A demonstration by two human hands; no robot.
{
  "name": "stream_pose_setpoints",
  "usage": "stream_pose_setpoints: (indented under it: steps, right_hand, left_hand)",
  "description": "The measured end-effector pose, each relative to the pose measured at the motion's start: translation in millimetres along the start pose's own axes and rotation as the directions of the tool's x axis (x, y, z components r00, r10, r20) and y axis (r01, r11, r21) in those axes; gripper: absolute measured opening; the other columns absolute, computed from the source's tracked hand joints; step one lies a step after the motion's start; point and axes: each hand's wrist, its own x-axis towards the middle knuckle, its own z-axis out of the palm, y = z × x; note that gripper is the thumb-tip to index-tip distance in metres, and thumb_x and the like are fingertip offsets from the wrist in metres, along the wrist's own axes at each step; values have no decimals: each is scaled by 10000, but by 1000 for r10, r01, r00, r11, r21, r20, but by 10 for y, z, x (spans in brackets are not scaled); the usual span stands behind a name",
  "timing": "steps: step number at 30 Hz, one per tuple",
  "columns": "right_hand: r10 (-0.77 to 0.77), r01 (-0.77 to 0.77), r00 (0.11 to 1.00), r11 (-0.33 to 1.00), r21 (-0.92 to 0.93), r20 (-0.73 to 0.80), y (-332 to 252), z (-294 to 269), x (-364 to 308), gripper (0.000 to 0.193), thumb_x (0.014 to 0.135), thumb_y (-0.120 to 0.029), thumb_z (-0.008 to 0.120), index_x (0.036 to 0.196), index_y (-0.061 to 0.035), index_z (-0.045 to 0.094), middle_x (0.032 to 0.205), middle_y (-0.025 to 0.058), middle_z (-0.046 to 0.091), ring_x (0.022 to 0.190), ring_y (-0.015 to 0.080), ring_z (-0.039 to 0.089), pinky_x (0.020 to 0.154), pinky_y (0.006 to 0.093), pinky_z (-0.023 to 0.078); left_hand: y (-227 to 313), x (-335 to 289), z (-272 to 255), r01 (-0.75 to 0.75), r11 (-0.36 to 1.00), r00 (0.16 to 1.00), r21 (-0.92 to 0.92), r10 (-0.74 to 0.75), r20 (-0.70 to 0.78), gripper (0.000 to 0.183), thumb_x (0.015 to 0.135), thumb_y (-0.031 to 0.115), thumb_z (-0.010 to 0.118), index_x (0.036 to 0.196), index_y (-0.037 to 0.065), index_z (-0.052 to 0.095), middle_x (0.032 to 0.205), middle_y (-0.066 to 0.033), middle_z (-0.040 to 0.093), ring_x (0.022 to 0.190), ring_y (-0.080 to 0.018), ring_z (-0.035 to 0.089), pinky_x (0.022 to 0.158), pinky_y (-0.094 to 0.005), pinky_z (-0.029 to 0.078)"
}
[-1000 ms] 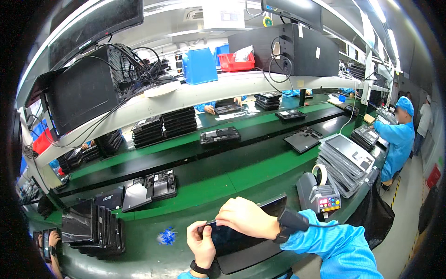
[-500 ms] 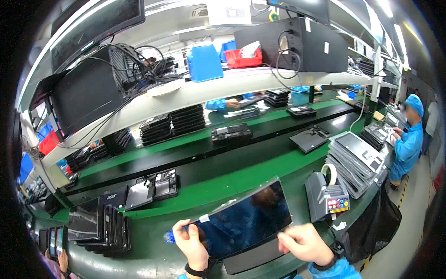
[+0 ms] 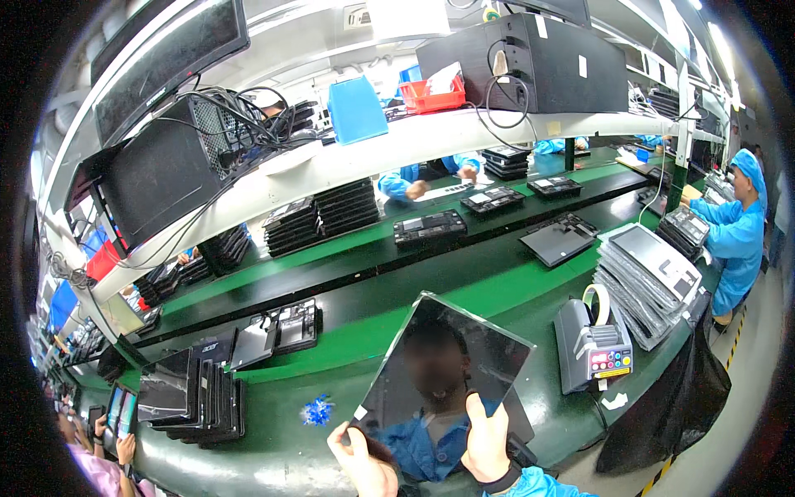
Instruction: The person assembles tablet components by hand, connecting a motherboard, a ribbon cable, a battery, and a screen.
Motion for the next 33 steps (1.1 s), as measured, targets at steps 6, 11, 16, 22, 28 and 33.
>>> stream_pose_setpoints:
  steps: [6,11,16,22,28,33]
  right_hand:
    - [94,-94,996,995,44,7,-94,-167,63,353,886,-33,548,1232,3,490,1168,78,567,1028,180,546,924,321,421]
    - [145,-140,987,988,-69,74,-281,-507,220,361,869,-70,595,1214,4,520,1136,68,590,998,166,550,894,310,432]
    - [385,-84,894,645,-759,229,-715,-610,127,415,894,-269,594,1191,15,537,1041,73,623,950,148,540,856,303,439]
    - [126,-204,948,945,-256,-293,-740,-1303,-36,351,934,-365,528,929,-14,532,728,73,572,556,131,562,467,269,502]
    - [-141,39,851,977,-207,-506,-876,-1843,364,279,907,-300,592,948,-28,542,716,65,571,535,122,536,452,256,466]
    - [-345,105,871,826,-553,-350,-1179,-1564,162,173,891,-203,618,840,-51,553,674,-3,527,541,60,476,463,210,398]
  left_hand:
    - [159,-335,-105,148,987,986,67,-152,66,206,944,145,530,1142,107,484,949,11,474,741,-44,394,623,-168,326]
    - [198,-109,-443,-361,771,888,524,113,445,293,956,207,488,1173,13,522,1206,-140,518,1125,-256,496,982,-361,374]
    - [256,415,88,346,870,580,352,-493,649,380,969,287,476,1190,-16,535,1179,-112,573,1058,-185,549,883,-314,444]
    - [216,-10,436,122,830,722,544,-450,525,322,942,208,532,1139,-45,573,1022,-78,633,869,-152,563,782,-293,447]
    - [184,-92,472,120,822,731,556,-452,512,316,926,201,566,1116,-52,590,1026,-77,635,887,-151,555,799,-285,436]
    - [22,-25,412,149,848,722,508,-445,530,347,918,198,580,1175,-36,574,1097,-85,624,963,-161,555,865,-297,427]
